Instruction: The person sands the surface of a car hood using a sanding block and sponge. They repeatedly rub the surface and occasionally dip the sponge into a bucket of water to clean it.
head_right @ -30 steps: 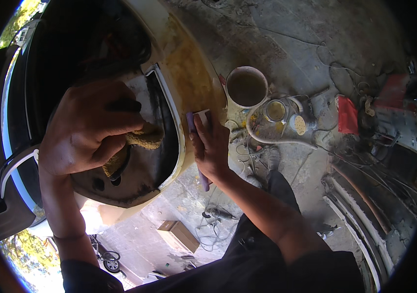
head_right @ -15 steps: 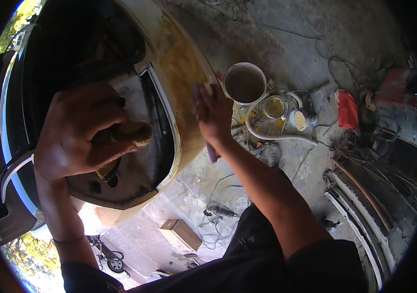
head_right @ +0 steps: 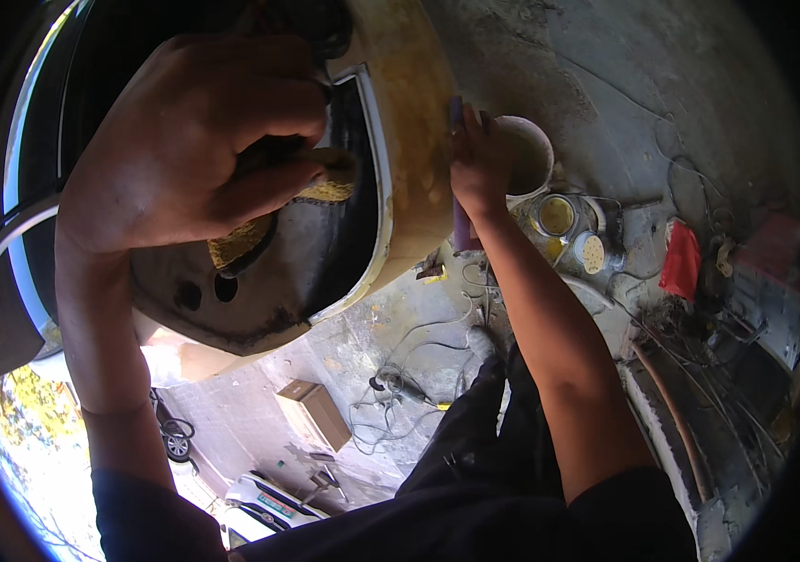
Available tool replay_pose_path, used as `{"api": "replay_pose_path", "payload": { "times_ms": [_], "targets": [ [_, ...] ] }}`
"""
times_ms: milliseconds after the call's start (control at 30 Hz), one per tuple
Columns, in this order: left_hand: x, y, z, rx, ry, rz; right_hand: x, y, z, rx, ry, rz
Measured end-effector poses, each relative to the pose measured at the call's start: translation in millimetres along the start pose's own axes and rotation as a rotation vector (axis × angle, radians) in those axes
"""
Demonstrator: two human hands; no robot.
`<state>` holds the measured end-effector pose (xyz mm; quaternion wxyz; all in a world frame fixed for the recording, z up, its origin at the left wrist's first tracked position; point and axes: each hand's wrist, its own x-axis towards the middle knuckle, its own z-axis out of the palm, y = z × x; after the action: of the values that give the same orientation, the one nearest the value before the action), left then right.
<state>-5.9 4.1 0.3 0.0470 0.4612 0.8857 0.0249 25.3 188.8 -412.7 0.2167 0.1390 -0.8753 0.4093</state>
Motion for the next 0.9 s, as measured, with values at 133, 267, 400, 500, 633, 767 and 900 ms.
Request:
{"api": "replay_pose_path", "payload": {
  "times_ms": [133, 267, 400, 500, 633, 767, 900],
  "targets": [
    [24.6, 2.3, -34.9, -0.098, -0.455, -0.268, -54.2, -58.8, -33.5, 0.179, 0.064, 0.067],
    [16.0, 3.9, -40.2, -0.103, -0.406, -0.138, -32.8, -42.5, -23.7, 0.165, 0.077, 0.141],
    [-4.2, 1.5, -25.4, -0.029, -0.201, 0.008, -6.1, -13.9, -4.3, 0.243, 0.001, 0.146],
    [-10.3, -2.8, -21.4, -0.016, -0.156, 0.038, -28.3, -57.1, -26.5, 0.185, 0.054, 0.068],
    [-6.3, -1.5, -29.2, -0.028, -0.163, 0.063, -23.7, -77.2, -31.1, 0.119, 0.137, 0.055],
    [-1.0, 4.8, -36.7, -0.162, -0.346, -0.053, 16.5, -67.1, -29.1, 0.179, -0.066, 0.267],
    [0.6, 4.0, -10.0, -0.015, -0.079, 0.031, -21.6, -95.6, -43.4, 0.278, 0.032, 0.151]
  ]
}}
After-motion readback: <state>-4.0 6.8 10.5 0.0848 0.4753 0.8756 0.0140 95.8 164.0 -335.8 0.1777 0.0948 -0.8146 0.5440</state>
